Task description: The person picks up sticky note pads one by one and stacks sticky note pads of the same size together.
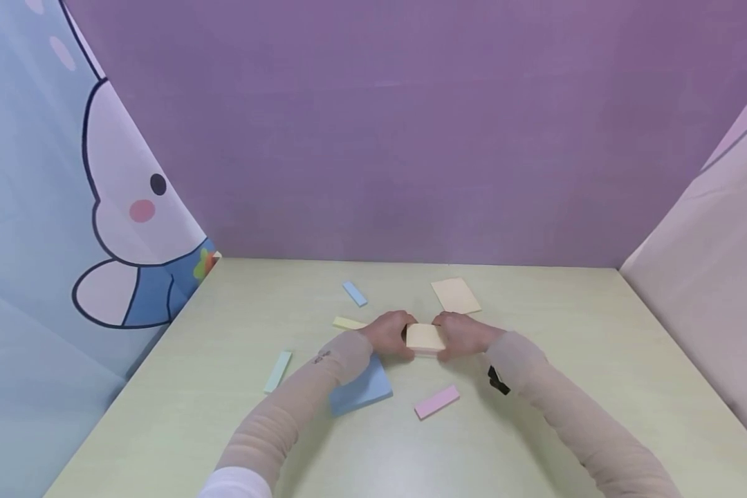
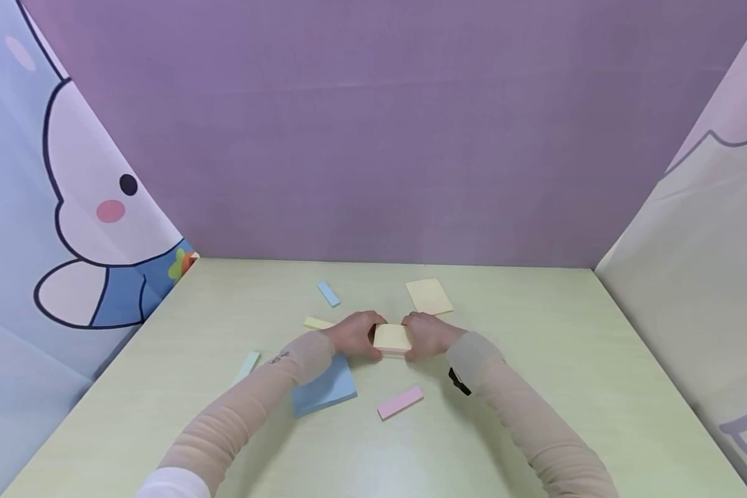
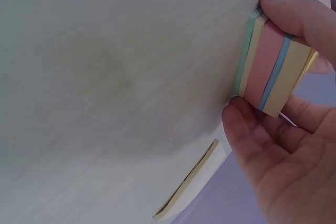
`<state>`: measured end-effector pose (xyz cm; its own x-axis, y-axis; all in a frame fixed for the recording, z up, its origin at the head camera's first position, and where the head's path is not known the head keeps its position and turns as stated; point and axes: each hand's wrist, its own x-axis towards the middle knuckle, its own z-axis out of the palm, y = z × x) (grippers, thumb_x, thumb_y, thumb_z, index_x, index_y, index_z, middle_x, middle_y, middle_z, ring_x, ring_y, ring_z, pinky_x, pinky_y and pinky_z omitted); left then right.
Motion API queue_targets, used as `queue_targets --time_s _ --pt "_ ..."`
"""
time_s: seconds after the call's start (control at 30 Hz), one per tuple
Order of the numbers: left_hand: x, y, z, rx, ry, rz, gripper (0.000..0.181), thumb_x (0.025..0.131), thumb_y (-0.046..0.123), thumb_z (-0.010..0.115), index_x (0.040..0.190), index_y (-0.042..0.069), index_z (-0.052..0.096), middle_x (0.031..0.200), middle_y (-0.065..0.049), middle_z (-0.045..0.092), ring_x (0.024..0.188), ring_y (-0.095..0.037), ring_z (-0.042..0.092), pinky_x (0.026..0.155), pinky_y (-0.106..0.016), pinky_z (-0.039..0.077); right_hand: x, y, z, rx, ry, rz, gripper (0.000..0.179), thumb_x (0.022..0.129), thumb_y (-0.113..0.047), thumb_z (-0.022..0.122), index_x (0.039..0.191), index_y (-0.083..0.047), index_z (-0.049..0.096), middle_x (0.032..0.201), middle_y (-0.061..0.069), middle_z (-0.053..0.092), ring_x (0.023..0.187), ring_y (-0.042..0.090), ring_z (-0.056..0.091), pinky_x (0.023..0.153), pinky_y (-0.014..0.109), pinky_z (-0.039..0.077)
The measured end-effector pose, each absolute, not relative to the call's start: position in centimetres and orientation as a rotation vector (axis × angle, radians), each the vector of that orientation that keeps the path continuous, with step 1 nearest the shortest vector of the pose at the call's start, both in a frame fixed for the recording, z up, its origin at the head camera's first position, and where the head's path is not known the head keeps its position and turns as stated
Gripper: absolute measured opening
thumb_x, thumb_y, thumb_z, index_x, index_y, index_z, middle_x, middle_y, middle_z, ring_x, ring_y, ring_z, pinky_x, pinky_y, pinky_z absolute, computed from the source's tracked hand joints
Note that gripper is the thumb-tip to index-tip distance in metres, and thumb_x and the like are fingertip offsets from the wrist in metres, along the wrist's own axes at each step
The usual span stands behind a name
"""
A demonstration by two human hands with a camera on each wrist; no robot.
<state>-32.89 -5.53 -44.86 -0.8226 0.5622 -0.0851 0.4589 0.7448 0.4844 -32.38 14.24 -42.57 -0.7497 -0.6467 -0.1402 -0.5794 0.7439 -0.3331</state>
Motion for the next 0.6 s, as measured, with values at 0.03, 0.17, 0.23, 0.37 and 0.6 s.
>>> queue_targets --time_s 0.03,0.17,0.23,0.37,0.6 --pt "-32.88 -5.52 -44.88 0.803 2.718 0.666 0.052 0.064 0.021 0.082 0.11 0.008 0.063 0.091 0.004 0.057 0.079 -0.008 0.05 0.073 -0.019 0.041 -32.39 14.26 -42.58 -0.964 2.695 -0.404 0.05 0.065 -0.016 0.077 0.107 0.001 0.056 0.094 0.005 0.057 0.078 0.014 0.05 0.071 0.028 0.043" --pt "-32.88 -5.48 -44.89 0.801 2.714 0.675 0.052 0.063 0.02 0.082 0.11 0.008 0.063 0.091 0.004 0.057 0.079 -0.009 0.05 0.072 -0.02 0.041 -32.46 14.28 -42.44 -0.959 2.678 -0.423 0.046 0.064 -0.015 0.077 0.102 0.001 0.057 0.089 0.003 0.056 0.075 0.014 0.049 0.069 0.027 0.042" --pt "-32.91 -5.48 -44.92 0.808 2.711 0.676 0.051 0.063 0.02 0.082 0.109 0.008 0.063 0.09 0.004 0.057 0.079 -0.009 0.05 0.072 -0.02 0.041 -32.48 14.26 -42.39 -0.953 2.674 -0.418 0.046 0.064 -0.015 0.078 0.102 0.0 0.057 0.088 0.003 0.056 0.074 0.014 0.049 0.068 0.027 0.042" --pt "-32.95 -5.47 -44.91 0.814 2.704 0.669 0.051 0.064 0.021 0.082 0.109 0.007 0.063 0.09 0.004 0.057 0.079 -0.008 0.05 0.072 -0.02 0.041 -32.48 14.24 -42.38 -0.948 2.674 -0.408 0.046 0.064 -0.016 0.078 0.103 0.0 0.057 0.089 0.002 0.057 0.075 0.013 0.049 0.068 0.026 0.042" --pt "-32.94 -5.39 -44.68 0.804 2.703 0.643 0.051 0.064 0.021 0.082 0.11 0.008 0.063 0.091 0.004 0.057 0.079 -0.008 0.05 0.072 -0.02 0.041 -32.38 14.16 -42.33 -0.942 2.682 -0.433 0.045 0.063 -0.014 0.078 0.1 0.0 0.058 0.087 0.003 0.057 0.074 0.013 0.05 0.068 0.026 0.043"
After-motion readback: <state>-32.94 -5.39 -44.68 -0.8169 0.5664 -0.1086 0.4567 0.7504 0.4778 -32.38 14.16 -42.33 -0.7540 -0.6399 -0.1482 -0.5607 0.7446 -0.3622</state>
